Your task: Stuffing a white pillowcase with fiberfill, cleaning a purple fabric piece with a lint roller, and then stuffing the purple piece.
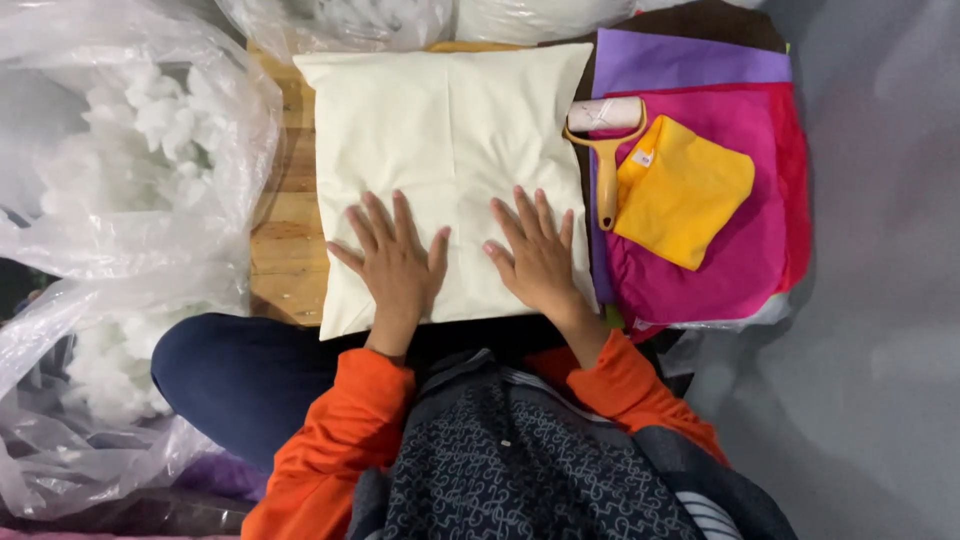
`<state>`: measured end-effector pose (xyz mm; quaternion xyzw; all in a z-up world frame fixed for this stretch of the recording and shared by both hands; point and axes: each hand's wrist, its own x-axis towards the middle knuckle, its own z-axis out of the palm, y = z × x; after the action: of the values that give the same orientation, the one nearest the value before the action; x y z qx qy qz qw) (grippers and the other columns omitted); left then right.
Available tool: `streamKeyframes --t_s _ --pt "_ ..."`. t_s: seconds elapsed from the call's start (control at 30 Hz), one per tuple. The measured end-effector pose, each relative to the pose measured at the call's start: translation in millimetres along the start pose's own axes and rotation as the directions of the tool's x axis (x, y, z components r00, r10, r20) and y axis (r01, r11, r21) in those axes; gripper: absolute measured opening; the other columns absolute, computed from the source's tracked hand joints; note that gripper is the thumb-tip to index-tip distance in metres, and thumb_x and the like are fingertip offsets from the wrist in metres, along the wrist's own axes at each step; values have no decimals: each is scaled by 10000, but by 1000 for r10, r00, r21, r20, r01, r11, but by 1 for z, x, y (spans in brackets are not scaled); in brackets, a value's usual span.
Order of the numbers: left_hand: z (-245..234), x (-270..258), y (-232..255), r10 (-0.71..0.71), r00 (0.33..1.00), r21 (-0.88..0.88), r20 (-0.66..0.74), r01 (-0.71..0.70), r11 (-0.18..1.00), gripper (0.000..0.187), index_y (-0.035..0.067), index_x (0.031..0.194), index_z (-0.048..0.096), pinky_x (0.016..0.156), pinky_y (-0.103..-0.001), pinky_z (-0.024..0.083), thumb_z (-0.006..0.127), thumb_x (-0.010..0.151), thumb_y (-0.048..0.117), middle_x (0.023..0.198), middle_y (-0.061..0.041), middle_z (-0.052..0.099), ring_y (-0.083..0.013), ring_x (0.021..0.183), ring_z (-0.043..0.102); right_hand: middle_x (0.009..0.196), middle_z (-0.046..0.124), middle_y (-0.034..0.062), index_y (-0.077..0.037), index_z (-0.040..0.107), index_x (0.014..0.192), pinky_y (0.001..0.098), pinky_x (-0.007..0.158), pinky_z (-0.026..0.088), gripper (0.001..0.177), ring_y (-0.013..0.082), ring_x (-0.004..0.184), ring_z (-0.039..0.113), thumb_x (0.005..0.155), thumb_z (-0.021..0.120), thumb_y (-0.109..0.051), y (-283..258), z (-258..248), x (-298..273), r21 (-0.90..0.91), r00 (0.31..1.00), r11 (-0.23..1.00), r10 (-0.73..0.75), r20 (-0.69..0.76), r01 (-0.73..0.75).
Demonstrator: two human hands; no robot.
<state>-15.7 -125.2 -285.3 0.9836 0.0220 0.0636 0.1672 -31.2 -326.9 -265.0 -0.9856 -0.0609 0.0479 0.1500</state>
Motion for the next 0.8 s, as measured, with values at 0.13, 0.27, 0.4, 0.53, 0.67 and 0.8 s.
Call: streamKeyframes --t_s 0.13,0.27,0.4,0.53,0.67,0.8 --pt "-45 35 19 29 998 -41 -55 -31 999 778 138 1652 259 1083 -809 -33 422 1033 580 1687 -268 164 -539 1529 57 1655 271 234 -193 355 1622 772 1112 162 609 533 1515 173 1079 477 -440 -31 -57 18 161 981 987 38 -192 -7" --pt "-29 67 16 183 966 -17 -181 -189 982 687 213 1646 319 1124 -764 -40 423 1067 568 1701 -167 179 -467 1542 60 1705 182 163 -256 367 1633 705 1182 83 605 475 1560 57 1083 516 -459 -18 -27 65 1 915 991 -120 -384 131" --pt "-1 75 -21 -146 974 -1 173 149 989 902 187 1667 171 1147 -762 93 369 984 742 1692 -249 171 -466 1557 144 1738 59 94 -357 323 1628 757 1177 61 618 465 1565 -4 1057 476 -540 4 7 88 56 994 996 68 -88 -63" --pt "-12 68 -8 -226 951 2 210 231 973 907 160 1665 179 1135 -749 102 393 990 727 1678 -276 181 -508 1540 107 1736 40 105 -384 283 1629 799 1140 91 654 497 1557 38 1035 436 -607 -9 -10 87 -2 987 989 146 66 -146" --pt "-28 105 28 98 991 -66 -90 -104 992 802 140 1647 254 1142 -756 7 560 998 498 1685 -250 180 -510 1542 78 1691 183 171 -330 304 1632 787 1128 168 640 537 1531 132 1058 490 -541 -35 -45 117 60 975 998 41 -218 -28" --pt "21 132 0 246 962 4 -119 -247 969 723 244 1631 346 1121 -779 7 557 1010 549 1696 -158 242 -433 1554 141 1710 166 145 -331 360 1618 765 1164 89 582 485 1554 78 1077 515 -480 -8 -7 146 -56 969 998 -19 -248 6"
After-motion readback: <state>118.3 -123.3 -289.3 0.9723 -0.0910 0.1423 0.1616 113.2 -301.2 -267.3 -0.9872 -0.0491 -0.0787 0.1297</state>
